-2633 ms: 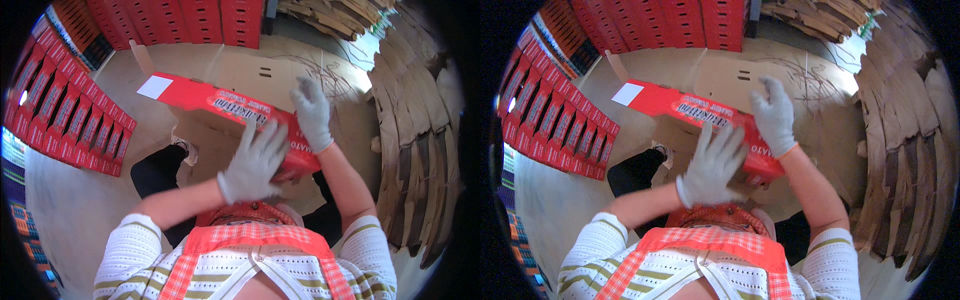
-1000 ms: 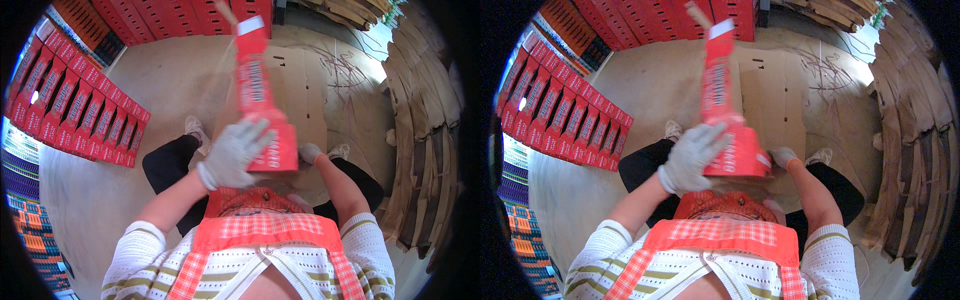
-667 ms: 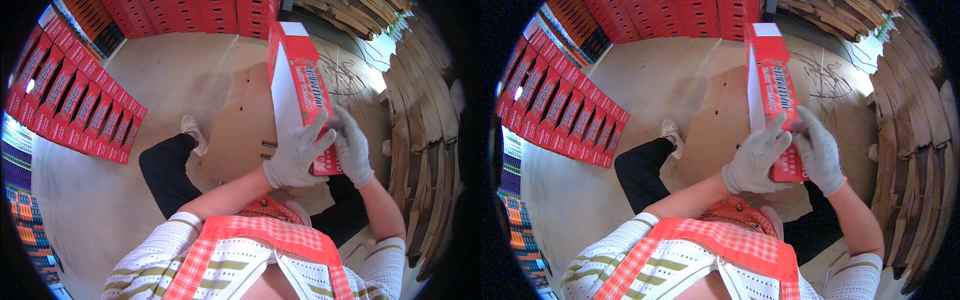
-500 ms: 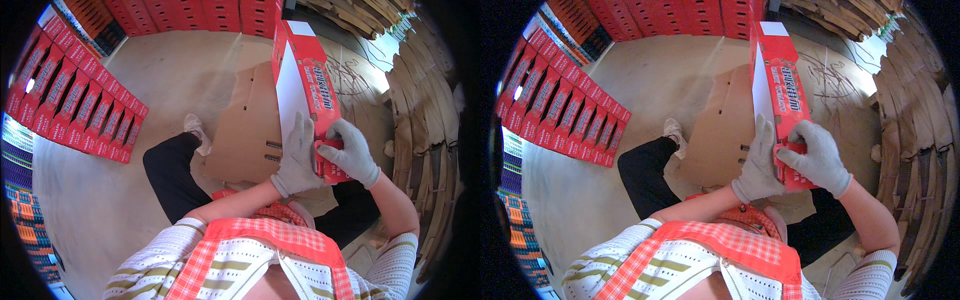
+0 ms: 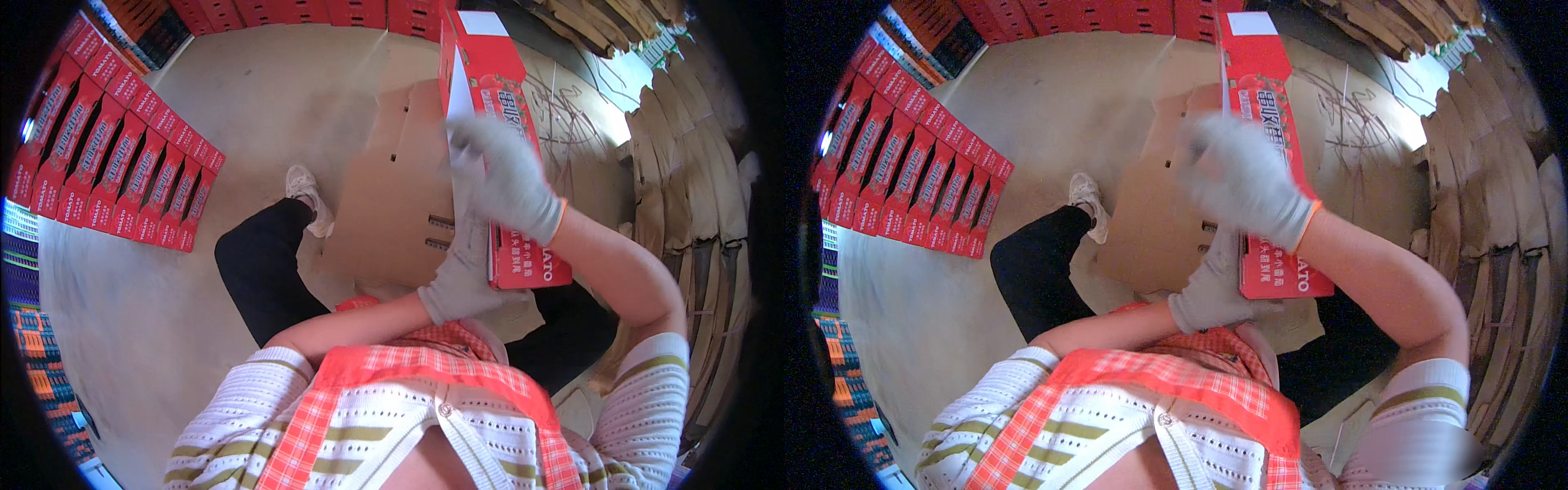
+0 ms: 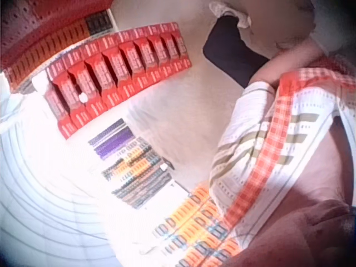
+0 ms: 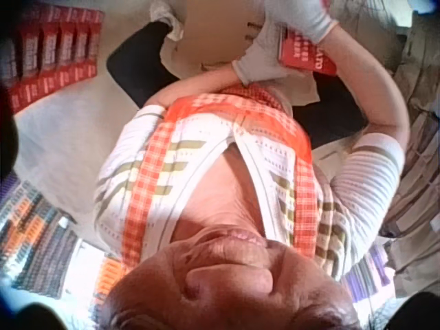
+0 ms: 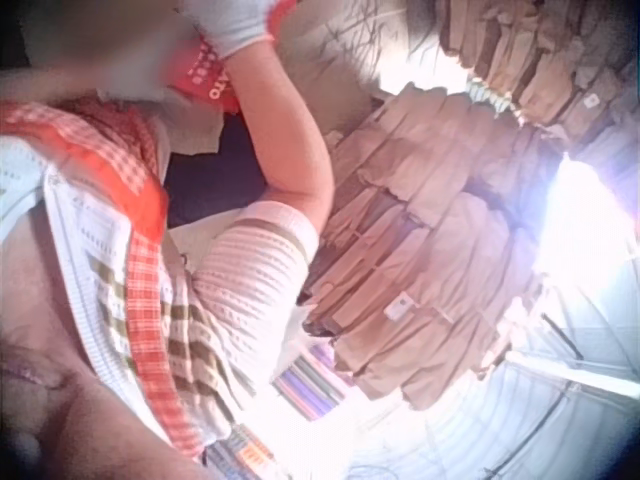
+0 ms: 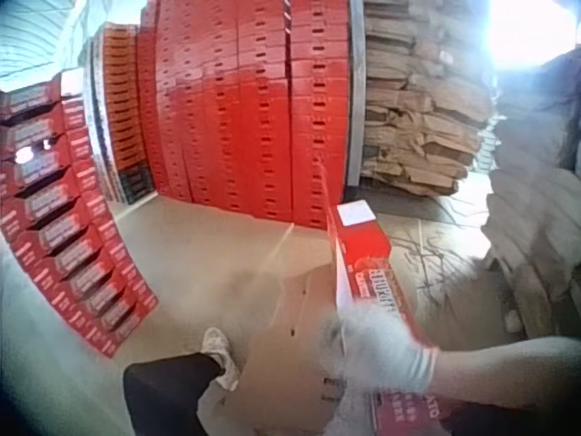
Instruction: The person sits on the floor and repeatedly folds flat cardboard pieces into red rectangular boxes. They fold the side flaps, tuck tabs, and stack the completed boxes into a growing pile. The process is repeated continuously throughout the clip.
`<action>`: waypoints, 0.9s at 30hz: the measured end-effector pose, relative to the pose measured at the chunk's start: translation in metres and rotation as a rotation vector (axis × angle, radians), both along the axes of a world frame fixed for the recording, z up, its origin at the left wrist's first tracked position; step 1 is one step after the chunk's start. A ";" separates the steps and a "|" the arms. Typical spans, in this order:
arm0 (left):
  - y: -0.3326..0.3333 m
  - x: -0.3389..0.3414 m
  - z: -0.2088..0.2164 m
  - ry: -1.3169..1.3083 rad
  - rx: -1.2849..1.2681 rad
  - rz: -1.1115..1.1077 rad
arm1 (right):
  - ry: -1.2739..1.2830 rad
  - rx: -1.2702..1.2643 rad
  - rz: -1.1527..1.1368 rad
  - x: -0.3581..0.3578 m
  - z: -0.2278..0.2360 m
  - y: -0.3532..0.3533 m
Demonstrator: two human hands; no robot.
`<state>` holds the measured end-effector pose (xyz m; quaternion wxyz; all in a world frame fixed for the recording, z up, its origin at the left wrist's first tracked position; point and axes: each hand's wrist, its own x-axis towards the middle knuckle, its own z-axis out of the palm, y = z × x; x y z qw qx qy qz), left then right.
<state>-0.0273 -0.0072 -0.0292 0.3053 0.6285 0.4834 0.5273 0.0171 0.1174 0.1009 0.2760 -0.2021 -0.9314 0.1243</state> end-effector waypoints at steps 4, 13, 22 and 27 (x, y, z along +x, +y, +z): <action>-0.006 -0.008 0.007 -0.231 0.032 0.007 | 0.415 -1.230 -0.301 -0.005 0.010 0.044; -0.026 -0.034 0.002 0.310 -0.005 -0.589 | -0.646 0.085 -0.025 0.023 -0.087 0.096; 0.041 -0.258 0.004 1.477 0.296 0.023 | -0.777 0.008 -0.285 0.156 -0.220 0.091; 0.084 -0.242 -0.046 1.577 0.446 -0.737 | -0.916 -0.085 0.189 0.156 -0.186 -0.018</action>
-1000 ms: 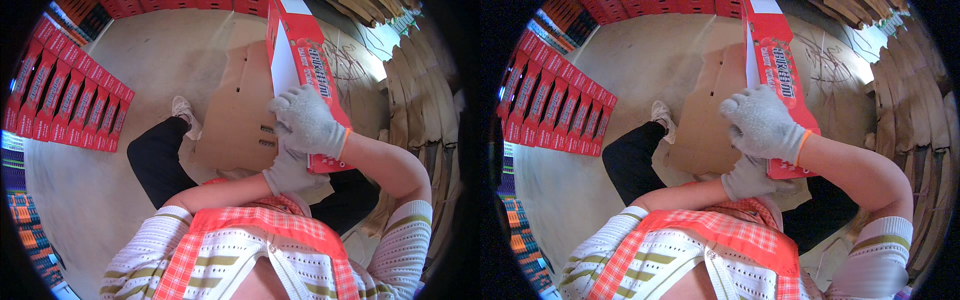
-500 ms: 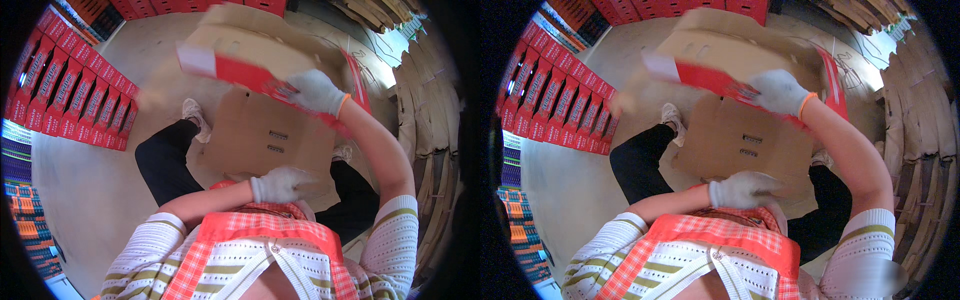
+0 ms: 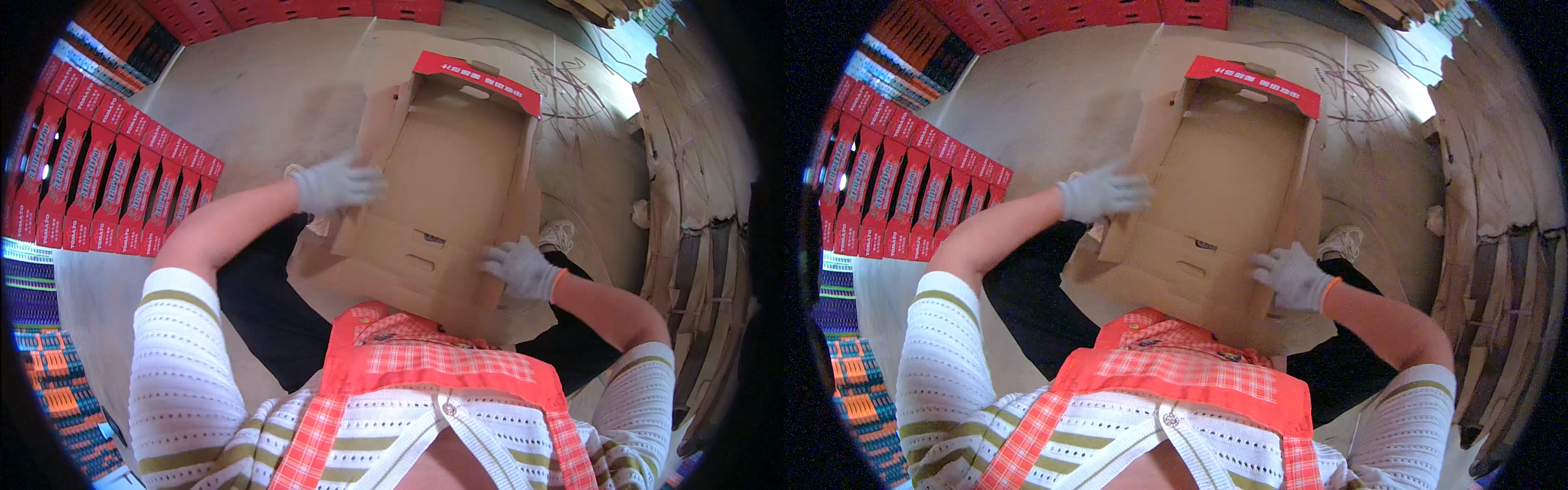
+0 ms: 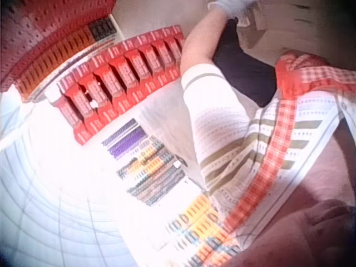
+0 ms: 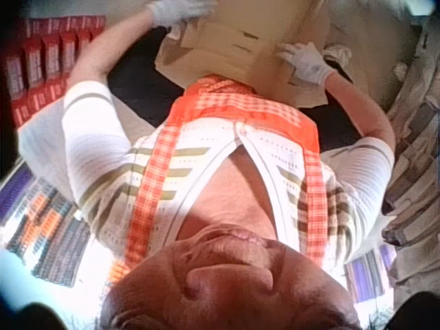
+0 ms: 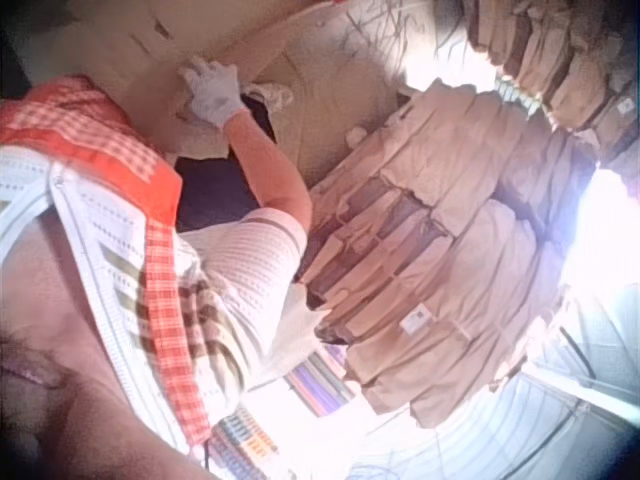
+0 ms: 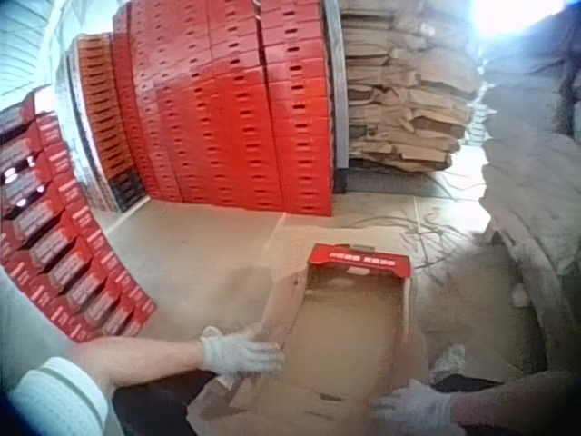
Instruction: The person sits on the floor and repeatedly folds flat cardboard pieces into red rectangular boxes. They fold the side flaps, tuck tabs, and stack the completed boxes into a growing pile. The process is repeated continuously throughout the clip.
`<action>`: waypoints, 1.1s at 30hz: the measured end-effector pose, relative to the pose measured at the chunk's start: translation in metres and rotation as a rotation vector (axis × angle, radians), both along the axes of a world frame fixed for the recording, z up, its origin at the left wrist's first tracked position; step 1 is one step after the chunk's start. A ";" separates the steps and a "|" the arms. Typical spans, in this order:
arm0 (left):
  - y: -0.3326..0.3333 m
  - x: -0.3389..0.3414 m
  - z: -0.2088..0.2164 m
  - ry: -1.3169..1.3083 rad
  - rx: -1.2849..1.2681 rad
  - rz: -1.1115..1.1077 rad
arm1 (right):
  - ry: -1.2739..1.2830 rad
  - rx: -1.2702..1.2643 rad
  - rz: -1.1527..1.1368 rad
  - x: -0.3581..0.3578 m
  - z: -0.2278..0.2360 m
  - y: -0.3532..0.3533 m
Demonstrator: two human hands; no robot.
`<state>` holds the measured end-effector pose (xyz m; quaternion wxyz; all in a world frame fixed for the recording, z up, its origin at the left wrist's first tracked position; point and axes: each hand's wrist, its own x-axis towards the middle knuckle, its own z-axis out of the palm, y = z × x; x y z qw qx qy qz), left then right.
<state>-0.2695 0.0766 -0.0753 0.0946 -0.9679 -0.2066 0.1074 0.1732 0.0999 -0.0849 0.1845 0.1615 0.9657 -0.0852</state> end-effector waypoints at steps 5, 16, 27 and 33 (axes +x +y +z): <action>0.024 0.067 0.003 0.191 -0.379 0.438 | 0.166 0.011 -0.625 -0.033 0.023 0.024; -0.123 0.103 0.037 -0.327 -0.860 0.616 | 0.092 -0.409 -0.316 0.004 0.069 -0.022; -0.099 0.069 -0.010 -0.250 -0.081 0.836 | 0.517 0.056 -0.401 0.023 0.012 -0.003; -0.082 0.100 -0.089 -1.913 -0.941 1.411 | 1.337 -0.882 -1.447 0.005 -0.101 0.028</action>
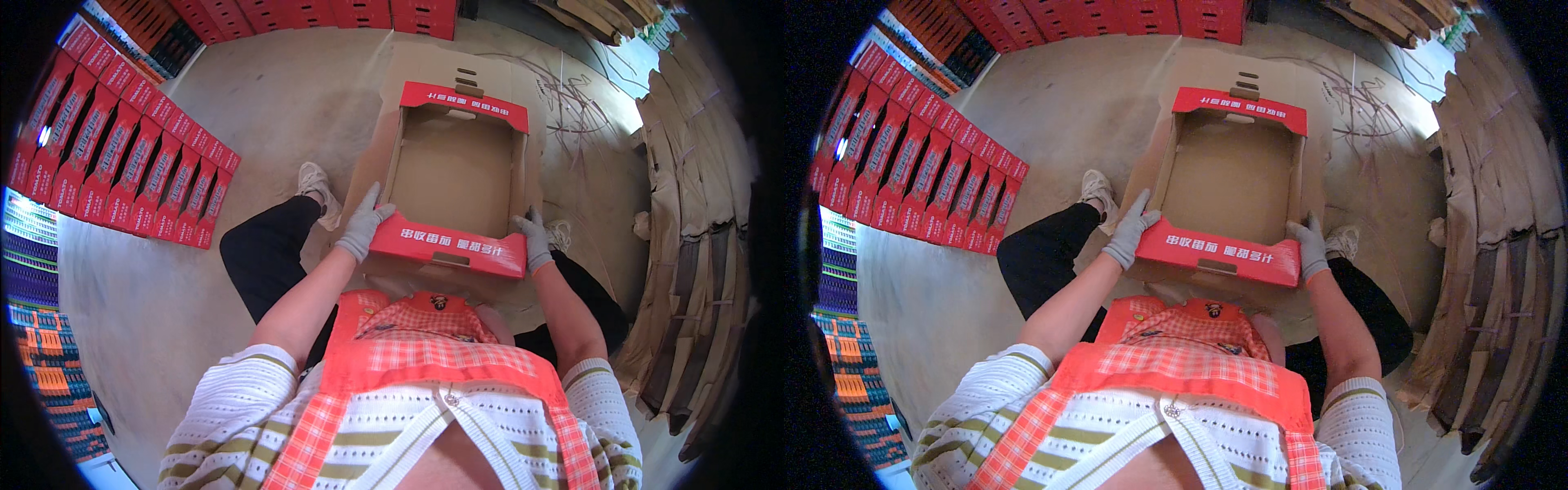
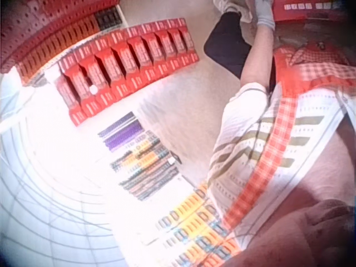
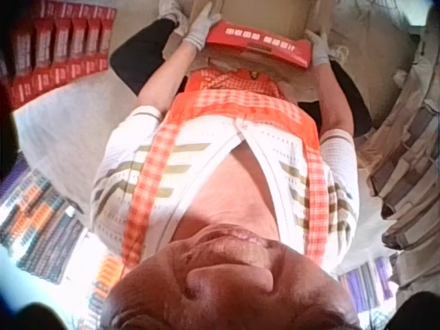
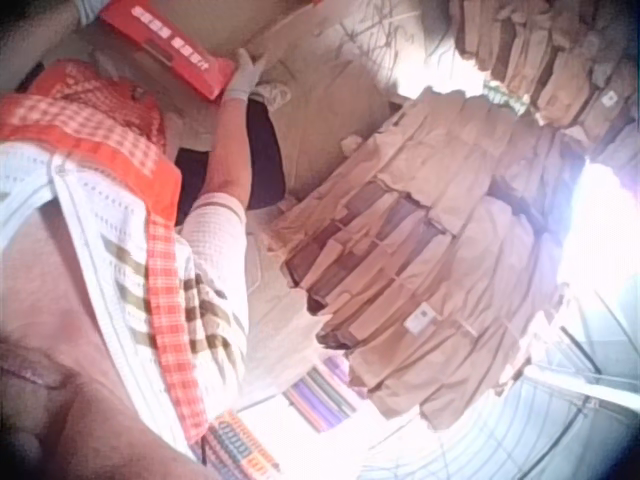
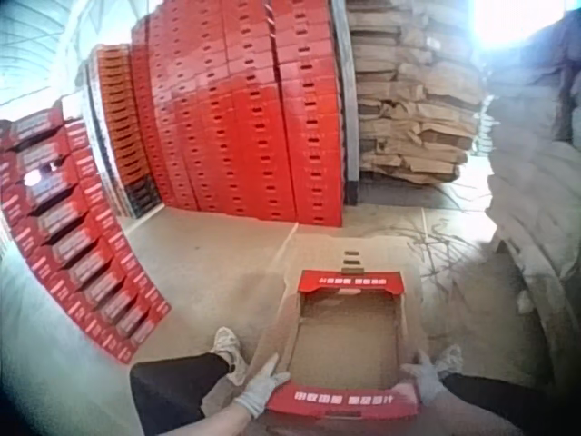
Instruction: The person sits on the floor and repeatedly folds flat cardboard pieces into red rectangular boxes. They fold the side flaps, tuck tabs, and stack the completed boxes into a growing pile. The process is repeated continuously throughout the clip.
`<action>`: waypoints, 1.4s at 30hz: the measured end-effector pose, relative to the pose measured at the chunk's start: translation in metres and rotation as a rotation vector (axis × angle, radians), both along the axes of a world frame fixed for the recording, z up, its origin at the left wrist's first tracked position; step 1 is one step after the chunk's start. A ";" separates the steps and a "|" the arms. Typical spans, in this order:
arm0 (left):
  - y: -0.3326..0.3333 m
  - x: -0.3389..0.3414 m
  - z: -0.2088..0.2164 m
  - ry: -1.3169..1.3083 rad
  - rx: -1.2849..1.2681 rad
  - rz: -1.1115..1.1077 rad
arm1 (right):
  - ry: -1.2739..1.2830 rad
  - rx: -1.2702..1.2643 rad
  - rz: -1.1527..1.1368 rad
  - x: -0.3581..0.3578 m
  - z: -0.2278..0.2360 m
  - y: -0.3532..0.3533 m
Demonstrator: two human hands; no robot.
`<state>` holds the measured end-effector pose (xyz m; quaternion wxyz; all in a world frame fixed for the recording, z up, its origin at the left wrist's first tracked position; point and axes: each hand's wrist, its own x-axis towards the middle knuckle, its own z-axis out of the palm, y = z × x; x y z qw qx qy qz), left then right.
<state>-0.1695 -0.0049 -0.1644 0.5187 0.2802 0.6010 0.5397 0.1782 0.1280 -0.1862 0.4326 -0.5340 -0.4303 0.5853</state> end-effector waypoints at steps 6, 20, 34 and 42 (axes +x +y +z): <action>-0.005 0.033 0.015 -0.553 0.022 0.431 | 0.056 -0.210 0.099 0.026 0.078 0.033; -0.050 0.111 0.071 0.458 -0.061 -0.745 | -0.535 0.960 0.618 -0.127 0.278 -0.040; 0.049 0.075 0.237 1.630 0.546 -0.601 | -1.088 0.929 0.389 -0.065 0.297 -0.028; 0.048 0.076 0.230 1.541 0.623 -0.536 | -1.446 1.021 0.708 -0.107 0.281 0.015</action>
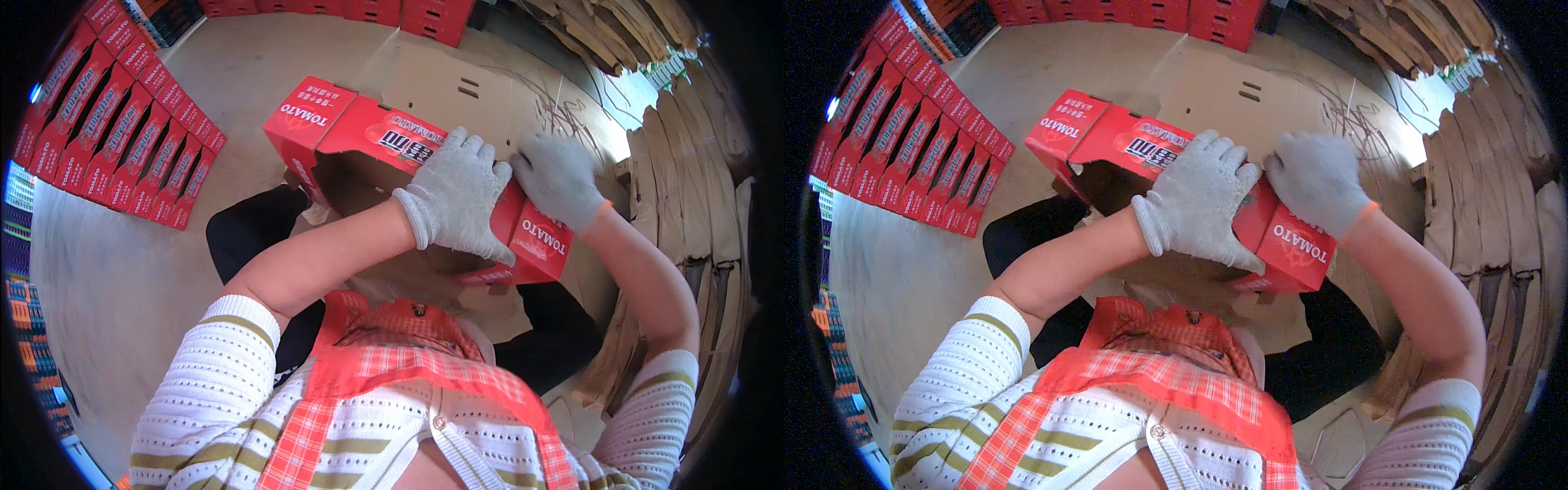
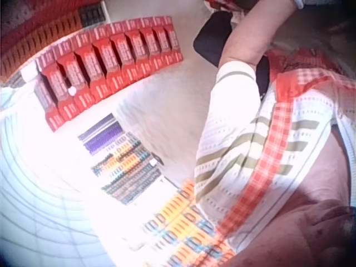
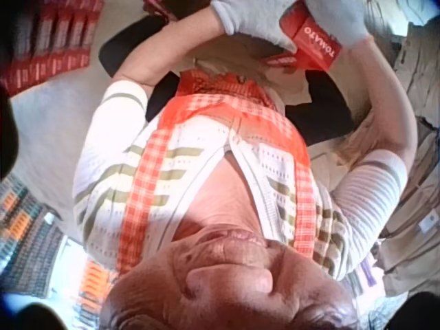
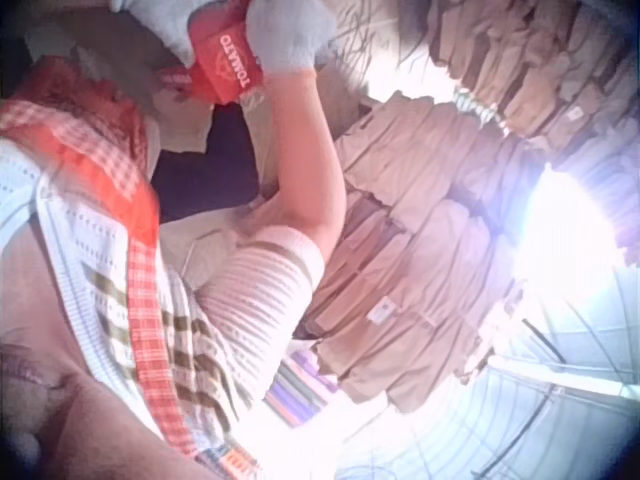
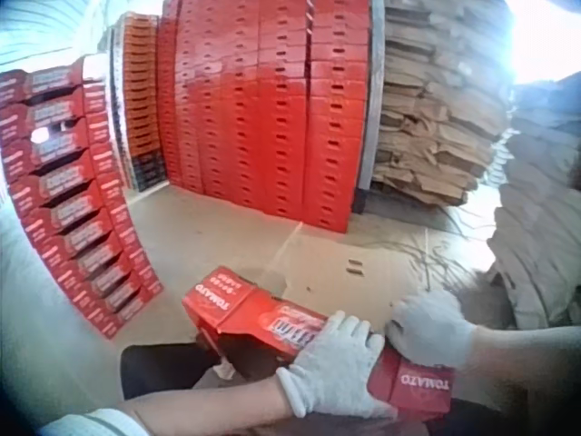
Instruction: The person sits on the floor and repeatedly folds flat cardboard pieces into red rectangular boxes. They fold the side flaps, tuck tabs, and stack the completed boxes into a growing pile. The process is repeated continuously throughout the clip.
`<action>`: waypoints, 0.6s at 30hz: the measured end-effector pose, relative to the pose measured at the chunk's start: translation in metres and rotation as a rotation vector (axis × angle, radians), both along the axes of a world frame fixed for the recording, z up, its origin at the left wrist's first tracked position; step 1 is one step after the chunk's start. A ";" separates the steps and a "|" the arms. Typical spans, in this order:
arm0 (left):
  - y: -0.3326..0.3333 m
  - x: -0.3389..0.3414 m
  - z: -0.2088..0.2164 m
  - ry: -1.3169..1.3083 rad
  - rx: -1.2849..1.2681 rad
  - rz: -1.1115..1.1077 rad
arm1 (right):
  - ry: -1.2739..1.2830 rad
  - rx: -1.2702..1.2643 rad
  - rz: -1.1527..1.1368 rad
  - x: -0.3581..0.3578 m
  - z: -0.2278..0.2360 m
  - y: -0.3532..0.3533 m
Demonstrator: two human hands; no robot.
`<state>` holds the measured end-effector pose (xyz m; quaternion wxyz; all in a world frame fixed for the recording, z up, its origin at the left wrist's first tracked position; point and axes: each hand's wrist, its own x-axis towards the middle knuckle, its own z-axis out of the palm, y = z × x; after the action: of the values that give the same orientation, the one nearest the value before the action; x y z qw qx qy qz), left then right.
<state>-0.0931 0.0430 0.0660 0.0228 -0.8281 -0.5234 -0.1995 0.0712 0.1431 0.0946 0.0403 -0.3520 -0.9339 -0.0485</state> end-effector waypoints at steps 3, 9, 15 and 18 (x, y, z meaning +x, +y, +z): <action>-0.005 0.002 -0.002 -0.041 0.106 0.008 | 0.143 -0.089 -0.079 -0.013 -0.012 0.014; -0.002 -0.010 -0.005 -0.930 0.075 -0.137 | 0.576 -0.352 0.017 -0.020 0.008 -0.009; -0.041 -0.052 -0.031 -0.460 0.249 -0.025 | 0.379 -0.245 0.150 -0.020 0.002 -0.033; -0.109 -0.076 -0.036 -0.292 0.150 -0.101 | 0.591 -0.388 -0.007 0.013 -0.005 0.011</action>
<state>-0.1690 -0.0659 0.0304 -0.0019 -0.8115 -0.4624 -0.3572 0.0844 0.1538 0.0892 0.2413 -0.3553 -0.8723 0.2335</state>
